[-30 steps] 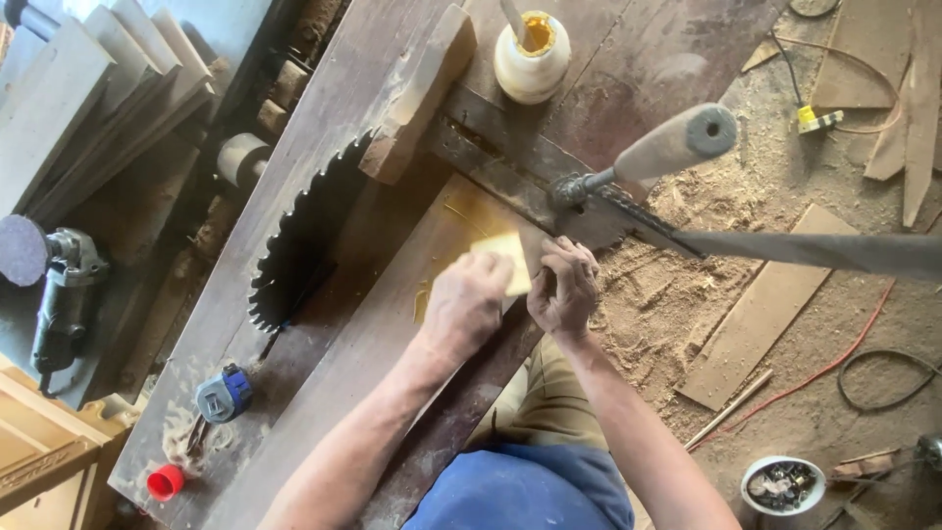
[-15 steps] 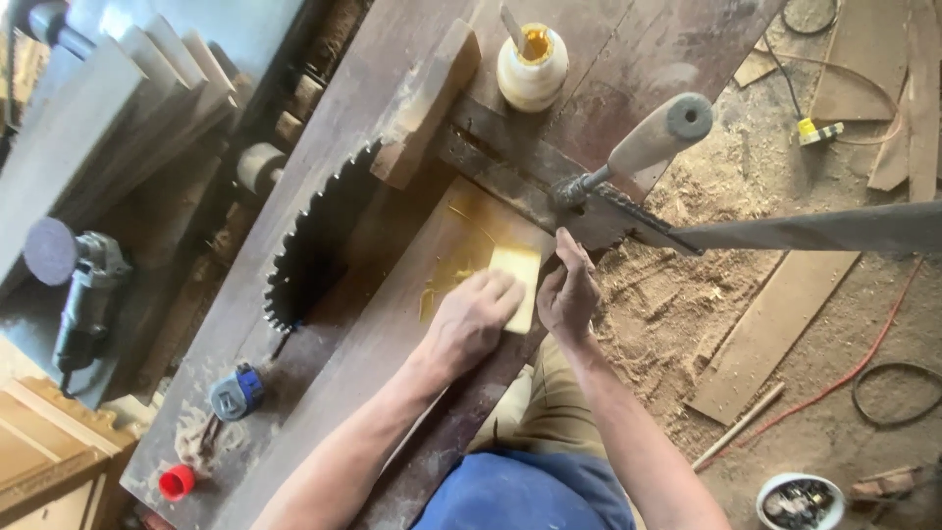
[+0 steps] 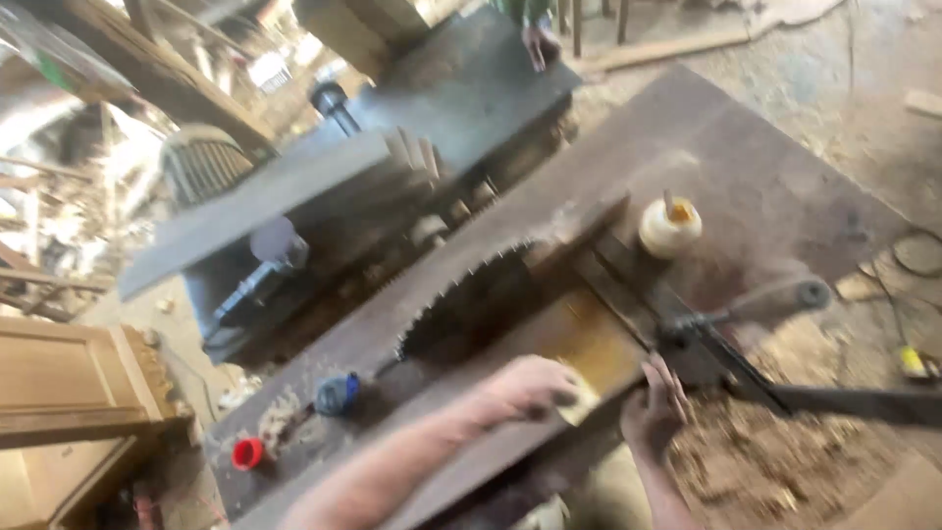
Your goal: Applying and spreading wood filler onto a long wooden board using a manual spreader.
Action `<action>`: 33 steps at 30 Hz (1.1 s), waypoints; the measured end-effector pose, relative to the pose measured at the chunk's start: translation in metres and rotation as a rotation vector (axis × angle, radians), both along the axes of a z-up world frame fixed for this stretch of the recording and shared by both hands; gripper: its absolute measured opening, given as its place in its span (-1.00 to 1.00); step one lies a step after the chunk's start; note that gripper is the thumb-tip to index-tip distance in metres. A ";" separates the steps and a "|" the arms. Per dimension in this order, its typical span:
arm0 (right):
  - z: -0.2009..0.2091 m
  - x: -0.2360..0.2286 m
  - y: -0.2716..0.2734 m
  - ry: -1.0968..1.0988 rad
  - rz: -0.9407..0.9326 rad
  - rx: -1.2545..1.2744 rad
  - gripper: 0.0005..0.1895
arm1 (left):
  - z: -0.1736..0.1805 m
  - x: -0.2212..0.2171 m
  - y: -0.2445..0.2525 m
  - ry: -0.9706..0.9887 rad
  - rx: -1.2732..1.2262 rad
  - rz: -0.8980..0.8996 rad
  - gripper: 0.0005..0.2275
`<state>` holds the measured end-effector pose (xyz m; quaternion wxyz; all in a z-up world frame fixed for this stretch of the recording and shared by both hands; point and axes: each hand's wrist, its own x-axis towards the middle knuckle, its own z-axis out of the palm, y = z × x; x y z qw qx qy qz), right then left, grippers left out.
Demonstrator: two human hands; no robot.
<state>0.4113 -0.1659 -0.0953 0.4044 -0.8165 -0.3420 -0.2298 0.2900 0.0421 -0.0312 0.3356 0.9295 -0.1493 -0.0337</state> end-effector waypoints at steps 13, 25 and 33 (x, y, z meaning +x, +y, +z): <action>-0.041 0.008 -0.001 0.012 0.023 -0.001 -0.62 | 0.021 -0.020 0.024 0.230 0.008 0.682 -0.71; -0.046 0.009 -0.003 0.000 0.020 0.001 -0.66 | 0.053 -0.055 0.013 0.151 0.100 0.659 -0.56; -0.043 0.009 -0.002 -0.009 0.032 0.009 -0.70 | -0.014 -0.100 -0.031 0.200 0.331 0.623 -0.73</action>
